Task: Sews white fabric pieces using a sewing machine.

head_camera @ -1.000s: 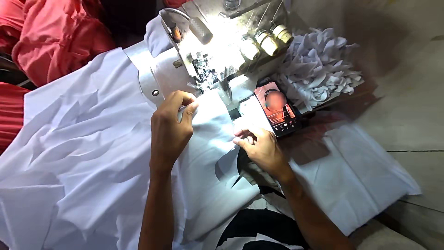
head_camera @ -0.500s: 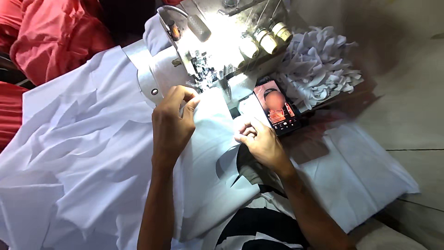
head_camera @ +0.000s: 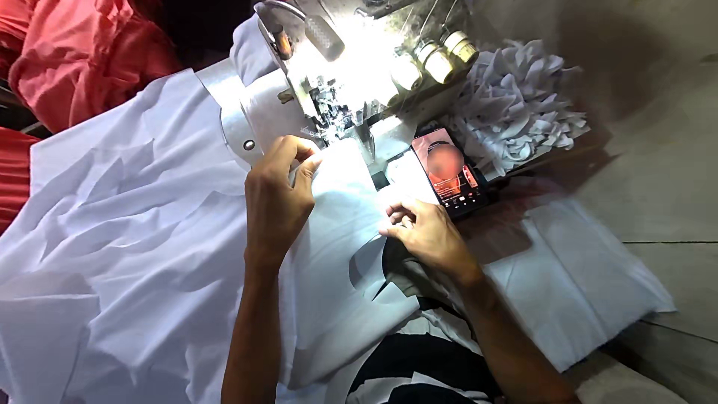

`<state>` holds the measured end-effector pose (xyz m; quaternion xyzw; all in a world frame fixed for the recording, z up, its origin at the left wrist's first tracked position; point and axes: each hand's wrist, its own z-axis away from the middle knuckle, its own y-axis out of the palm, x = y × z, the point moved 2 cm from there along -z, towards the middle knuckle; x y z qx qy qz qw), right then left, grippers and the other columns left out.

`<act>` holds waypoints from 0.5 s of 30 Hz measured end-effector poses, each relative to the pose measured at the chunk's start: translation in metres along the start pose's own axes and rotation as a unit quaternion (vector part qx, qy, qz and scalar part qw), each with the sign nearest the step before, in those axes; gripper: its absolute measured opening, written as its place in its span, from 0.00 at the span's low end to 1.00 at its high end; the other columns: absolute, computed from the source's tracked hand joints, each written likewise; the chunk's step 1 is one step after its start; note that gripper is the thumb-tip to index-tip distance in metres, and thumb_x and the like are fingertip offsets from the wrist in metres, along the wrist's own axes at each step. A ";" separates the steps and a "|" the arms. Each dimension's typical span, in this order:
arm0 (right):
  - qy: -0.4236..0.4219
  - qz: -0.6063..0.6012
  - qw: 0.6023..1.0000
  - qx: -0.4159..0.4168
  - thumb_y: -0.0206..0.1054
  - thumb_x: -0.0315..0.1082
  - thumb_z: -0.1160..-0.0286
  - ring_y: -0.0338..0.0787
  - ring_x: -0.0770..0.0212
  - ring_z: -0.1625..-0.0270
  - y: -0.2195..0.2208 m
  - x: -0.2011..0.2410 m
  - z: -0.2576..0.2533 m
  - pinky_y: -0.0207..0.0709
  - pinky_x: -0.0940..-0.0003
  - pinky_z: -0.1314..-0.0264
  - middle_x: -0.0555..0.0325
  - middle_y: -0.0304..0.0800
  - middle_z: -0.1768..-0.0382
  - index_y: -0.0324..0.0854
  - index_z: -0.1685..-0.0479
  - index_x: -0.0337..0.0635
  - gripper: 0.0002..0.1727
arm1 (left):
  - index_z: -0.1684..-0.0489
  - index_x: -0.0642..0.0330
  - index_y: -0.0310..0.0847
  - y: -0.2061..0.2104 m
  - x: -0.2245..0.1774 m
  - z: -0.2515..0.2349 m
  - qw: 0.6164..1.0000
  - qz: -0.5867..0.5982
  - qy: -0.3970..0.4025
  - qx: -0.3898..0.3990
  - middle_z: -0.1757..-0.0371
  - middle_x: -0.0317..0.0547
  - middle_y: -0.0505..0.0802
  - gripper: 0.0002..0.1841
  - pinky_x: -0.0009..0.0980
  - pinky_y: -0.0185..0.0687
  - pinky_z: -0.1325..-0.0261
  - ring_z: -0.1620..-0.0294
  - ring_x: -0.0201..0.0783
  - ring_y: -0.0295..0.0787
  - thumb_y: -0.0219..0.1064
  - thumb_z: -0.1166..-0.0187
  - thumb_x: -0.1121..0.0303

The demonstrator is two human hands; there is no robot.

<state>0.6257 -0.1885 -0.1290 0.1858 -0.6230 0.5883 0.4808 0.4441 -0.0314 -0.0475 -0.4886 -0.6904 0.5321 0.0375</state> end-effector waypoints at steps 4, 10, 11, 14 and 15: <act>-0.002 0.006 0.999 -0.033 0.80 0.42 0.35 0.81 0.77 0.72 0.003 -0.001 0.000 0.75 0.73 0.64 0.73 0.89 0.72 0.91 0.62 0.52 0.08 | 0.50 0.58 0.85 0.000 0.001 0.000 1.000 0.004 0.002 -0.005 0.53 0.43 0.92 0.07 0.31 0.82 0.53 0.55 0.33 0.88 0.63 0.14 0.67; -0.008 0.001 0.999 -0.041 0.79 0.42 0.34 0.87 0.76 0.69 0.005 -0.006 -0.002 0.80 0.70 0.60 0.72 0.93 0.71 0.93 0.64 0.54 0.06 | 0.50 0.57 0.85 0.000 0.002 0.000 1.000 0.003 0.001 -0.006 0.53 0.41 0.91 0.07 0.30 0.81 0.56 0.57 0.31 0.87 0.64 0.14 0.66; -0.009 0.000 0.999 -0.042 0.79 0.42 0.34 0.87 0.77 0.69 0.006 -0.006 -0.002 0.80 0.70 0.60 0.73 0.92 0.72 0.93 0.65 0.54 0.06 | 0.50 0.57 0.85 -0.001 0.002 -0.001 1.000 0.002 0.001 -0.007 0.54 0.41 0.91 0.07 0.30 0.81 0.56 0.58 0.31 0.87 0.64 0.14 0.66; -0.014 -0.005 0.999 -0.044 0.79 0.42 0.34 0.87 0.77 0.69 0.004 -0.007 -0.001 0.81 0.71 0.60 0.72 0.93 0.72 0.93 0.65 0.53 0.05 | 0.51 0.58 0.85 -0.002 0.000 -0.002 1.000 -0.003 0.005 -0.007 0.54 0.41 0.92 0.07 0.31 0.80 0.57 0.59 0.32 0.86 0.64 0.14 0.66; -0.018 -0.006 0.999 -0.042 0.79 0.41 0.35 0.87 0.77 0.69 0.004 -0.008 -0.001 0.81 0.72 0.60 0.72 0.93 0.72 0.93 0.65 0.53 0.05 | 0.51 0.58 0.85 -0.003 0.000 -0.003 1.000 -0.005 0.010 -0.007 0.54 0.42 0.92 0.07 0.32 0.81 0.57 0.59 0.33 0.87 0.64 0.15 0.67</act>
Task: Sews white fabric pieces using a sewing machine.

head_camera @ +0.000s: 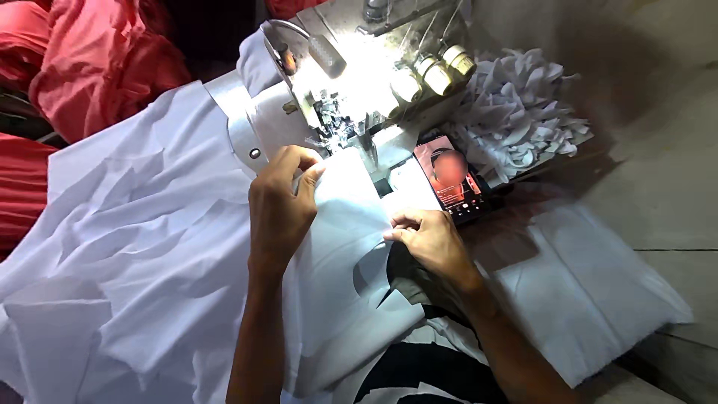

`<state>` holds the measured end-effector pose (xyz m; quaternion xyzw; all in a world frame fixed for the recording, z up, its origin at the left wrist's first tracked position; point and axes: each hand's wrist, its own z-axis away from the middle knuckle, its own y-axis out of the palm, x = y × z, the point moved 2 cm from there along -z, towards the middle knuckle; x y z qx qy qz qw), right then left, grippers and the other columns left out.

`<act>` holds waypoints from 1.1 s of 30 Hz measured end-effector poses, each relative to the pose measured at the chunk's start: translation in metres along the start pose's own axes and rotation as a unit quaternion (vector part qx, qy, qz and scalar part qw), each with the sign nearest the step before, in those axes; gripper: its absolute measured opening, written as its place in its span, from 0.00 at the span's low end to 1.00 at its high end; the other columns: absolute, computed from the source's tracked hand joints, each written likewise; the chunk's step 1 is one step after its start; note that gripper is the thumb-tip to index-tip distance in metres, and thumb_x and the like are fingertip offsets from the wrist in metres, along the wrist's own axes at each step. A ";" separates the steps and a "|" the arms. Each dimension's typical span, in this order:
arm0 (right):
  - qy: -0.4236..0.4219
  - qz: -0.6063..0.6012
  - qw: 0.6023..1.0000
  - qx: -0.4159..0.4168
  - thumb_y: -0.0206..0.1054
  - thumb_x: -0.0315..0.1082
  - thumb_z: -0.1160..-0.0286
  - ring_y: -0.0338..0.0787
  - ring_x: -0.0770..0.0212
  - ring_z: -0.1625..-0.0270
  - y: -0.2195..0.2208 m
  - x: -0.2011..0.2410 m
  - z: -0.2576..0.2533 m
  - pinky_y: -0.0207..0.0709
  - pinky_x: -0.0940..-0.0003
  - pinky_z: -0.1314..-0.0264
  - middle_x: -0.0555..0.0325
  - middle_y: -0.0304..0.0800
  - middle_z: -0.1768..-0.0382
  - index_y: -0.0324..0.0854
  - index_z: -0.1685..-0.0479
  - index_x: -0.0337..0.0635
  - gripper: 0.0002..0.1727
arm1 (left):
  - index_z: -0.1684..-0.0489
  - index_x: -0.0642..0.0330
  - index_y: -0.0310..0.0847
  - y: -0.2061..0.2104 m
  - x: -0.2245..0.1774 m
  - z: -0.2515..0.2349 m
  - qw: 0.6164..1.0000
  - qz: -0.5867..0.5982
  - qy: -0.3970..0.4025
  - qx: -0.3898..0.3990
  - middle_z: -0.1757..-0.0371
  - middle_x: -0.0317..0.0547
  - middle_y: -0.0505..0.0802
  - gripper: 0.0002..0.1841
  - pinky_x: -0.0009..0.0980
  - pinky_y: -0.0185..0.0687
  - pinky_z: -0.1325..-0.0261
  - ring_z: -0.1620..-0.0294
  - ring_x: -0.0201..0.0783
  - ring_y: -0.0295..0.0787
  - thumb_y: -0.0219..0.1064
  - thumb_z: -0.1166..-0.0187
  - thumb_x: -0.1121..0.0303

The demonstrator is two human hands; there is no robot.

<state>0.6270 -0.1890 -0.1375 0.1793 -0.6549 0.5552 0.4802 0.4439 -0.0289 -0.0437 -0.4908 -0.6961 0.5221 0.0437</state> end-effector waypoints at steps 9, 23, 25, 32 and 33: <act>-0.014 -0.001 1.000 -0.005 0.80 0.44 0.38 0.82 0.79 0.72 0.001 0.000 0.000 0.76 0.74 0.65 0.74 0.91 0.72 0.92 0.65 0.53 0.09 | 0.53 0.56 0.87 0.001 0.002 -0.003 0.998 -0.050 -0.020 0.017 0.56 0.42 0.92 0.06 0.44 0.80 0.59 0.61 0.40 0.87 0.66 0.18 0.67; -0.003 0.006 1.000 0.013 0.81 0.45 0.38 0.85 0.77 0.70 0.000 0.001 0.001 0.78 0.71 0.62 0.73 0.91 0.71 0.92 0.65 0.53 0.09 | 0.55 0.54 0.88 0.002 0.001 -0.002 0.996 -0.085 -0.010 0.000 0.59 0.39 0.92 0.06 0.44 0.77 0.59 0.64 0.38 0.86 0.66 0.19 0.66; -0.004 0.009 1.000 0.013 0.81 0.45 0.38 0.83 0.77 0.71 0.000 0.001 0.001 0.77 0.71 0.63 0.73 0.91 0.72 0.91 0.65 0.53 0.09 | 0.55 0.53 0.89 0.003 0.002 -0.002 0.996 -0.086 -0.002 -0.005 0.58 0.39 0.92 0.06 0.44 0.78 0.57 0.60 0.39 0.87 0.67 0.20 0.66; -0.001 0.015 1.000 0.018 0.80 0.45 0.37 0.86 0.74 0.69 0.000 0.001 0.001 0.80 0.68 0.62 0.71 0.92 0.70 0.92 0.63 0.53 0.10 | 0.51 0.51 0.94 0.011 -0.003 0.003 0.979 -0.105 0.173 -0.001 0.45 0.47 0.91 0.12 0.45 0.74 0.40 0.44 0.48 0.84 0.64 0.20 0.72; 0.001 0.018 1.000 0.020 0.79 0.45 0.36 0.86 0.74 0.69 0.000 0.001 0.001 0.80 0.68 0.61 0.72 0.92 0.70 0.92 0.62 0.53 0.10 | 0.48 0.52 0.94 0.013 -0.005 0.004 0.977 -0.105 0.185 0.008 0.45 0.47 0.92 0.13 0.43 0.77 0.42 0.44 0.47 0.85 0.63 0.20 0.73</act>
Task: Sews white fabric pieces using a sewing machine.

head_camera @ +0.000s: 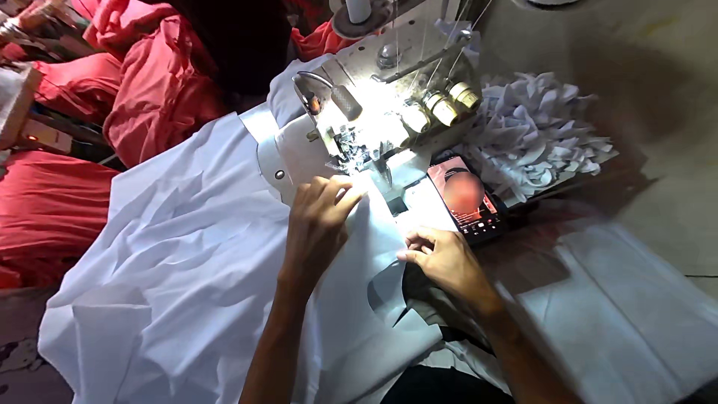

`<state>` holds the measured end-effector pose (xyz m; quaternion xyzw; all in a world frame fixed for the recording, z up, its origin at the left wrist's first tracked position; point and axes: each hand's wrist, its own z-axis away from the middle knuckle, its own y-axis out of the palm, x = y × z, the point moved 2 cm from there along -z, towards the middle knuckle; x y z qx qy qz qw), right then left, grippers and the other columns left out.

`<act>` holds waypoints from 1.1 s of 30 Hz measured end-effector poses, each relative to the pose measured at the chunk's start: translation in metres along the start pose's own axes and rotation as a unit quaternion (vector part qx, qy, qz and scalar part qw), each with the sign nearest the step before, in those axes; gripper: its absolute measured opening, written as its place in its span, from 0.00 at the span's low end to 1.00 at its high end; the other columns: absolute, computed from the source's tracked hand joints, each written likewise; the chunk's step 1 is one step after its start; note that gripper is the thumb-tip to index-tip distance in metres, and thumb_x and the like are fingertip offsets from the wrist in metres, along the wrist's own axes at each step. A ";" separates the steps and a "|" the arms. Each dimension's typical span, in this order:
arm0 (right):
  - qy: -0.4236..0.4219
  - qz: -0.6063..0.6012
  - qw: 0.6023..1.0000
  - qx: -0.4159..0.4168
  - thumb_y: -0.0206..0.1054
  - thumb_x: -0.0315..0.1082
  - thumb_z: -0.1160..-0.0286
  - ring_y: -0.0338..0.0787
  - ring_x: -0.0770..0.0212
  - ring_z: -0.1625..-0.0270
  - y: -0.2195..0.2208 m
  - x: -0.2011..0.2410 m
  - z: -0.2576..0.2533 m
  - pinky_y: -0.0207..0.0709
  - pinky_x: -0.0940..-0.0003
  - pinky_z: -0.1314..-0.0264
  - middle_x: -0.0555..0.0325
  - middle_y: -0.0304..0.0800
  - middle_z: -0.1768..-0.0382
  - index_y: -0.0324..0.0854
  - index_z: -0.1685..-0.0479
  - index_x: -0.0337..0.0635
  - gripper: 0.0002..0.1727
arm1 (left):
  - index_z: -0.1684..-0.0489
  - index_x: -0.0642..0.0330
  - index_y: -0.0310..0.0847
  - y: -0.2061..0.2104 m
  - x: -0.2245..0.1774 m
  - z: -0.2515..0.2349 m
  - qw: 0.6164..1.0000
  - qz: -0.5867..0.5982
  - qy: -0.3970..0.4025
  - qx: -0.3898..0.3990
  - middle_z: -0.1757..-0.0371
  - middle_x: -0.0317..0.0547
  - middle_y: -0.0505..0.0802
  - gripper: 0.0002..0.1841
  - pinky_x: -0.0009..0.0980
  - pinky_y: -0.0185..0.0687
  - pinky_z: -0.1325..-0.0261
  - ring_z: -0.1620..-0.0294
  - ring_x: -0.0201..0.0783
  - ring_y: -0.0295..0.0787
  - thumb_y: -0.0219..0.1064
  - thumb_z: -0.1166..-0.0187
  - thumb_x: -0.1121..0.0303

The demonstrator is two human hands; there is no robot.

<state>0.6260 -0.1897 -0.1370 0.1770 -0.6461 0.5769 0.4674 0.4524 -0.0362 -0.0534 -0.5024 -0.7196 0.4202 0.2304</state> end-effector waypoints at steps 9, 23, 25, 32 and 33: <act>-0.001 -0.014 1.000 0.005 0.76 0.45 0.31 0.87 0.76 0.67 0.000 0.002 0.000 0.81 0.70 0.59 0.72 0.92 0.69 0.92 0.62 0.53 0.08 | 0.47 0.57 0.93 0.009 -0.032 0.012 0.997 -0.043 -0.067 0.001 0.42 0.46 0.94 0.15 0.39 0.83 0.41 0.41 0.46 0.89 0.59 0.21 0.73; -0.042 -0.078 0.996 0.008 0.76 0.44 0.34 0.87 0.82 0.67 0.000 0.008 0.008 0.81 0.82 0.63 0.75 0.92 0.70 0.92 0.64 0.53 0.07 | 0.49 0.57 0.93 0.007 -0.029 0.021 0.988 -0.039 -0.148 -0.003 0.51 0.41 0.94 0.15 0.41 0.76 0.41 0.41 0.48 0.84 0.58 0.23 0.72; -0.054 -0.093 0.994 0.017 0.76 0.44 0.34 0.86 0.83 0.68 0.000 0.009 0.011 0.80 0.84 0.64 0.76 0.92 0.70 0.92 0.64 0.53 0.08 | 0.48 0.56 0.93 0.007 -0.030 0.021 0.988 -0.045 -0.145 0.004 0.51 0.42 0.95 0.16 0.43 0.75 0.40 0.41 0.49 0.84 0.58 0.24 0.73; -0.052 -0.140 0.988 0.031 0.76 0.44 0.34 0.85 0.82 0.72 -0.002 0.006 0.021 0.78 0.85 0.69 0.76 0.91 0.72 0.92 0.65 0.53 0.08 | 0.47 0.61 0.91 0.010 -0.031 0.022 0.985 0.026 -0.165 -0.034 0.45 0.45 0.94 0.13 0.35 0.79 0.31 0.35 0.44 0.85 0.61 0.19 0.72; -0.048 -0.144 0.988 0.029 0.77 0.44 0.34 0.84 0.82 0.72 -0.003 0.005 0.021 0.77 0.85 0.69 0.76 0.91 0.72 0.92 0.64 0.53 0.08 | 0.47 0.62 0.91 0.010 -0.031 0.022 0.985 0.032 -0.163 -0.037 0.44 0.46 0.94 0.13 0.35 0.79 0.30 0.34 0.44 0.85 0.61 0.19 0.72</act>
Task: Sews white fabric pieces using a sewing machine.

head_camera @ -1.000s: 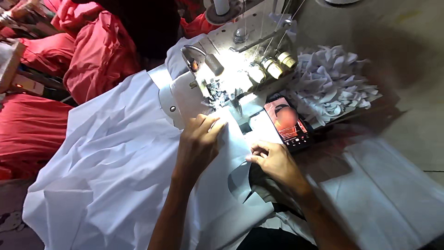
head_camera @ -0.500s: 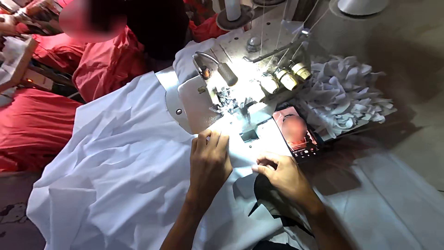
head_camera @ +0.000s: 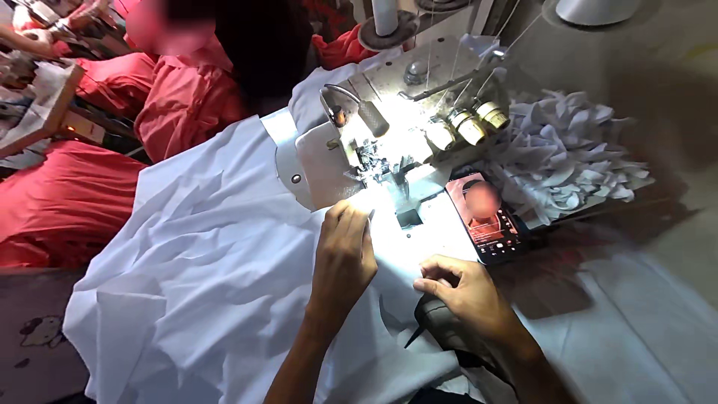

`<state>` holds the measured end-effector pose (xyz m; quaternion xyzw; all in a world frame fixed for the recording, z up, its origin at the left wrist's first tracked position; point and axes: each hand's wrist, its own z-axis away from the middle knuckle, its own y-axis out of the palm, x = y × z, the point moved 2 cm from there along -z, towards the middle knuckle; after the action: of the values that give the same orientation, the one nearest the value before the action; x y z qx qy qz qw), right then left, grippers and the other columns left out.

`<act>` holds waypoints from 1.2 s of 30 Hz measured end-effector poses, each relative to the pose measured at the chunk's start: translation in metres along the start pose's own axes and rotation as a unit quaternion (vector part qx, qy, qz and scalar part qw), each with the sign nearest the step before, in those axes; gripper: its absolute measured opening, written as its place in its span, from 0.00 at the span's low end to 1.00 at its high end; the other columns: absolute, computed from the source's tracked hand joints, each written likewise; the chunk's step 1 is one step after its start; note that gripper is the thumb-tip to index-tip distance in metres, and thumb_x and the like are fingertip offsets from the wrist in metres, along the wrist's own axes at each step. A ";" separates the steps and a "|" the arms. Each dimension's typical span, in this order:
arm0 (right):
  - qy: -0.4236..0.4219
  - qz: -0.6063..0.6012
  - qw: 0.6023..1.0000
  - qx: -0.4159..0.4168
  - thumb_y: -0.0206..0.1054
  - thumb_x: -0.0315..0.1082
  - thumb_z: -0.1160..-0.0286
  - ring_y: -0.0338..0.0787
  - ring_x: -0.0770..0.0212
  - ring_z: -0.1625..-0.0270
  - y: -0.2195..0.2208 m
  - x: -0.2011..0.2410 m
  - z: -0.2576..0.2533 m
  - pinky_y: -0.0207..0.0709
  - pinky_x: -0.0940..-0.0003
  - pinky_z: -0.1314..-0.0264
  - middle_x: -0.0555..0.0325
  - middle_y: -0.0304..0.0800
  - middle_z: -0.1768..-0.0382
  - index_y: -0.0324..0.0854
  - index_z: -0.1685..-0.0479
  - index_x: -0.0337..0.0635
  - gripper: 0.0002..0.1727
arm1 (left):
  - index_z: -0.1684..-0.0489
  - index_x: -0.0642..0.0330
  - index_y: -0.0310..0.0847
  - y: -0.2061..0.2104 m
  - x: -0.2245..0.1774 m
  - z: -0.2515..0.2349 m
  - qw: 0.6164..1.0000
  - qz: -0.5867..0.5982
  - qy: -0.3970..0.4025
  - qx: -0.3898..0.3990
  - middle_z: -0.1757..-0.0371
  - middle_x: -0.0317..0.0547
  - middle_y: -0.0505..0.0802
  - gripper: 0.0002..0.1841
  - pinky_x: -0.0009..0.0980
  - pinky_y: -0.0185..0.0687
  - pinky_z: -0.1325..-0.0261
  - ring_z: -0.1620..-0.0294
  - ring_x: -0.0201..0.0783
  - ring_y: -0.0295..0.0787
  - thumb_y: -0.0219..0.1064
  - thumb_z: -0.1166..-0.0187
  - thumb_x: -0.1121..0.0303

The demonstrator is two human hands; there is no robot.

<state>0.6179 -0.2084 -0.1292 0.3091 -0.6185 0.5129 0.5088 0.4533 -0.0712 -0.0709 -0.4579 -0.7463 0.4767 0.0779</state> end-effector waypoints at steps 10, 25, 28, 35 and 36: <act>-0.009 -0.005 1.000 -0.013 0.76 0.43 0.32 0.83 0.83 0.72 -0.006 -0.006 -0.004 0.76 0.87 0.68 0.75 0.90 0.72 0.91 0.63 0.51 0.07 | 0.45 0.61 0.91 0.006 -0.002 -0.003 1.000 -0.012 0.017 0.000 0.42 0.44 0.94 0.14 0.37 0.77 0.27 0.31 0.45 0.84 0.61 0.19 0.72; -0.059 0.127 0.964 -0.226 0.64 0.36 0.17 0.93 0.69 0.60 -0.145 0.006 -0.017 0.89 0.69 0.55 0.63 0.95 0.61 0.90 0.52 0.45 0.10 | 0.37 0.53 0.91 0.004 0.005 -0.005 0.998 0.012 0.068 0.010 0.32 0.52 0.91 0.20 0.45 0.72 0.28 0.31 0.53 0.83 0.56 0.18 0.70; 0.006 0.225 0.916 -0.331 0.68 0.40 0.17 0.92 0.59 0.63 -0.187 -0.005 -0.036 0.88 0.56 0.59 0.53 0.93 0.57 0.85 0.44 0.43 0.12 | 0.36 0.53 0.91 0.006 0.005 -0.005 0.998 0.014 0.066 0.001 0.33 0.53 0.90 0.20 0.45 0.72 0.29 0.32 0.53 0.83 0.55 0.19 0.70; 0.114 0.332 0.886 -0.304 0.75 0.38 0.25 0.92 0.44 0.59 -0.196 -0.006 -0.063 0.81 0.35 0.55 0.47 0.93 0.62 0.90 0.57 0.43 0.09 | 0.37 0.55 0.91 0.007 0.005 -0.002 0.998 0.013 0.065 -0.010 0.34 0.53 0.91 0.20 0.45 0.74 0.29 0.32 0.54 0.83 0.54 0.19 0.71; 0.111 0.328 0.888 -0.303 0.74 0.38 0.24 0.91 0.43 0.58 -0.198 -0.006 -0.063 0.81 0.35 0.54 0.46 0.92 0.61 0.89 0.55 0.42 0.09 | 0.37 0.55 0.91 0.007 0.005 -0.002 0.998 0.013 0.064 -0.012 0.34 0.53 0.91 0.20 0.45 0.74 0.29 0.32 0.54 0.84 0.54 0.19 0.71</act>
<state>0.8182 -0.2058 -0.0745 -0.1397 -0.7496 0.4689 0.4457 0.4558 -0.0649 -0.0774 -0.4982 -0.7392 0.4386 0.1143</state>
